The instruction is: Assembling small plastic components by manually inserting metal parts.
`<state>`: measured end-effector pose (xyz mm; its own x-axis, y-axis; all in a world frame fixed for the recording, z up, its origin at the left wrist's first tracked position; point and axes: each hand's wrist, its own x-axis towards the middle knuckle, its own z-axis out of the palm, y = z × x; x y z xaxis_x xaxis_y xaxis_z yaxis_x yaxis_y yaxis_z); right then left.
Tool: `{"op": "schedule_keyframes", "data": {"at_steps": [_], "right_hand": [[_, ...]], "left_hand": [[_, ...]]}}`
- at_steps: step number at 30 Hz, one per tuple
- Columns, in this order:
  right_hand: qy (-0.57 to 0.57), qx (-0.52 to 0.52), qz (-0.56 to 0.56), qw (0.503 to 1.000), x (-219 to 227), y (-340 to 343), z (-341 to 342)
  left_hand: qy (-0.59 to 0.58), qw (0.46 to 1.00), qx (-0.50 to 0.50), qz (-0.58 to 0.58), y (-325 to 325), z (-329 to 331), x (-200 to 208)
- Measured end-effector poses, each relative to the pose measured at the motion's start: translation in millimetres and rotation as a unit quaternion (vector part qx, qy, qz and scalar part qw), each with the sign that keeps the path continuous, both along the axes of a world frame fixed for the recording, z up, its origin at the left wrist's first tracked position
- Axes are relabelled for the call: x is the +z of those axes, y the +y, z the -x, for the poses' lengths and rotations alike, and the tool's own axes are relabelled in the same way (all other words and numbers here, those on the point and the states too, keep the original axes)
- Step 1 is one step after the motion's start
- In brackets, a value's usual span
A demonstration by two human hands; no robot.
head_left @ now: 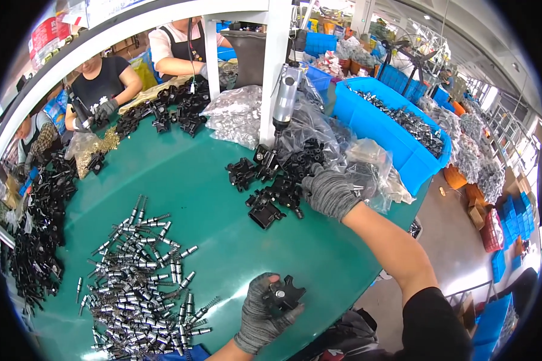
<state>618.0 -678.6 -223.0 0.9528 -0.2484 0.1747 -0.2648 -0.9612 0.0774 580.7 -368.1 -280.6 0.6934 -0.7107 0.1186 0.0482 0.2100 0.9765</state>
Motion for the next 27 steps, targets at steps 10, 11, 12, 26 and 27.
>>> {"op": "schedule_keyframes", "data": {"at_steps": [10,11,12,26,27], "right_hand": [[0.0,-0.02,0.023,1.0,2,11,6],[-0.086,0.008,-0.026,0.996,7,19,13],[-0.168,0.037,-0.076,0.982,15,28,24],[-0.046,0.454,-0.331,0.826,54,120,74],[-0.045,0.453,-0.332,0.826,57,118,72]], "left_hand": [[-0.134,0.989,0.025,0.051,3,-2,6],[-0.131,0.99,0.035,0.046,7,-5,6],[-0.152,0.986,0.042,0.056,6,-7,6],[-0.208,0.968,-0.005,0.138,4,-15,-3],[-0.185,0.977,0.0,0.11,6,-13,-5]]}}
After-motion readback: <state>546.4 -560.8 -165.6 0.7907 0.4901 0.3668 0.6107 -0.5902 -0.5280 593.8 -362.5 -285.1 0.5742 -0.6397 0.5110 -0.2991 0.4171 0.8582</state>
